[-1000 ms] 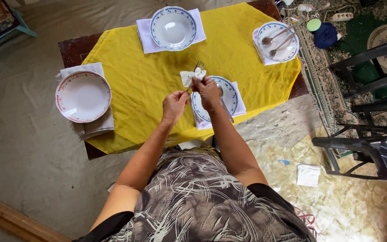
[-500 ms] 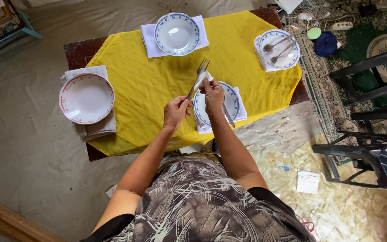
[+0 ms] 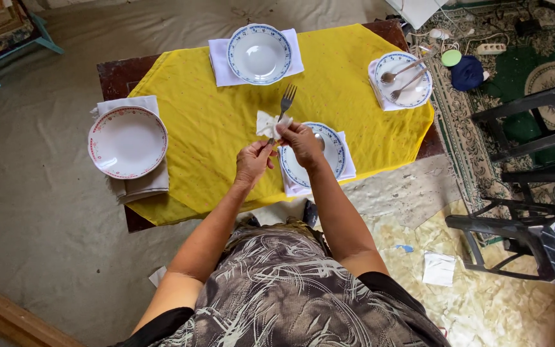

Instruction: Cleaning a spoon and fork with a tissue and then placing them on plates to set a dining table.

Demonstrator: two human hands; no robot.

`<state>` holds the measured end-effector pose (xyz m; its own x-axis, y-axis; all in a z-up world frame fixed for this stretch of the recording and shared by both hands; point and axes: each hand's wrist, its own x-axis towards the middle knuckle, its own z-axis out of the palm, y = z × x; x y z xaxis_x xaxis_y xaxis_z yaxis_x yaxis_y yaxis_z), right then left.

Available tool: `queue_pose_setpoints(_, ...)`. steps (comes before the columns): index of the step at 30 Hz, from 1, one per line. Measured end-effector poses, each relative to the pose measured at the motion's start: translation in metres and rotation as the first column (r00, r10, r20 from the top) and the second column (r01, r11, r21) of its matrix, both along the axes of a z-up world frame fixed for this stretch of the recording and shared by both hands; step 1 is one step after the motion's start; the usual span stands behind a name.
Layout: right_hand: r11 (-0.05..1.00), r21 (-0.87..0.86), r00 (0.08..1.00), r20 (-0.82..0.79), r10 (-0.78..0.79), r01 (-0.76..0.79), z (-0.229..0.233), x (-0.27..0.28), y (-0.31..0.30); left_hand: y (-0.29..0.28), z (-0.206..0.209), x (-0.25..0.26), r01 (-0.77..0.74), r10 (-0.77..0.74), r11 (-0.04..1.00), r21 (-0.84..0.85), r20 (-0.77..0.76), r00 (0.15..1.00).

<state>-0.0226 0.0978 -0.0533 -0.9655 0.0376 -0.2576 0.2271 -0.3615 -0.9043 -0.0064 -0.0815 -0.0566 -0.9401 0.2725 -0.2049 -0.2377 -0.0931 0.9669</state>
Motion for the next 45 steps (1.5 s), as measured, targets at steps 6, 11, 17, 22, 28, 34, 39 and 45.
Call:
queue_pose_setpoints(6, 0.971, -0.142, 0.980, -0.024, -0.200, 0.195, -0.008, -0.014, 0.004, -0.001, -0.005, 0.010, 0.046, -0.050, 0.998, 0.045, 0.070, 0.996)
queue_pose_setpoints(11, 0.990, -0.089, 0.994, 0.022, -0.108, 0.109, 0.020, -0.007, -0.009, -0.006, 0.005, 0.003, 0.050, -0.051, 0.999, 0.020, 0.086, 0.995)
queue_pose_setpoints(17, 0.995, 0.097, 1.000, 0.029, 0.009, -0.012, -0.018, -0.002, 0.002, -0.028, -0.013, -0.012, 0.129, -0.120, 0.991, -0.032, 0.198, 0.973)
queue_pose_setpoints(22, 0.966, 0.225, 0.986, 0.132, 0.100, -0.128, 0.002, 0.020, -0.008, -0.027, -0.022, -0.026, 0.026, -0.017, 0.997, -0.072, 0.120, 0.993)
queue_pose_setpoints(28, 0.947, 0.256, 0.978, 0.125, 0.165, -0.192, -0.014, 0.031, -0.014, -0.009, -0.039, -0.026, -0.030, 0.003, 0.985, 0.172, 0.153, 0.988)
queue_pose_setpoints(34, 0.903, 0.339, 0.963, 0.125, 0.237, -0.266, -0.010, 0.042, -0.003, 0.008, -0.029, -0.019, -0.174, 0.147, 0.968, 0.181, 0.156, 0.977)
queue_pose_setpoints(39, 0.898, 0.219, 0.918, 0.210, 0.338, -0.381, -0.003, 0.074, 0.018, 0.027, -0.049, -0.017, -0.292, 0.282, 0.936, 0.195, 0.074, 0.956)
queue_pose_setpoints(45, 0.935, 0.246, 0.965, 0.125, 0.229, -0.254, -0.019, 0.085, 0.049, 0.064, -0.004, 0.031, -0.205, 0.181, 0.969, 0.140, 0.169, 0.969)
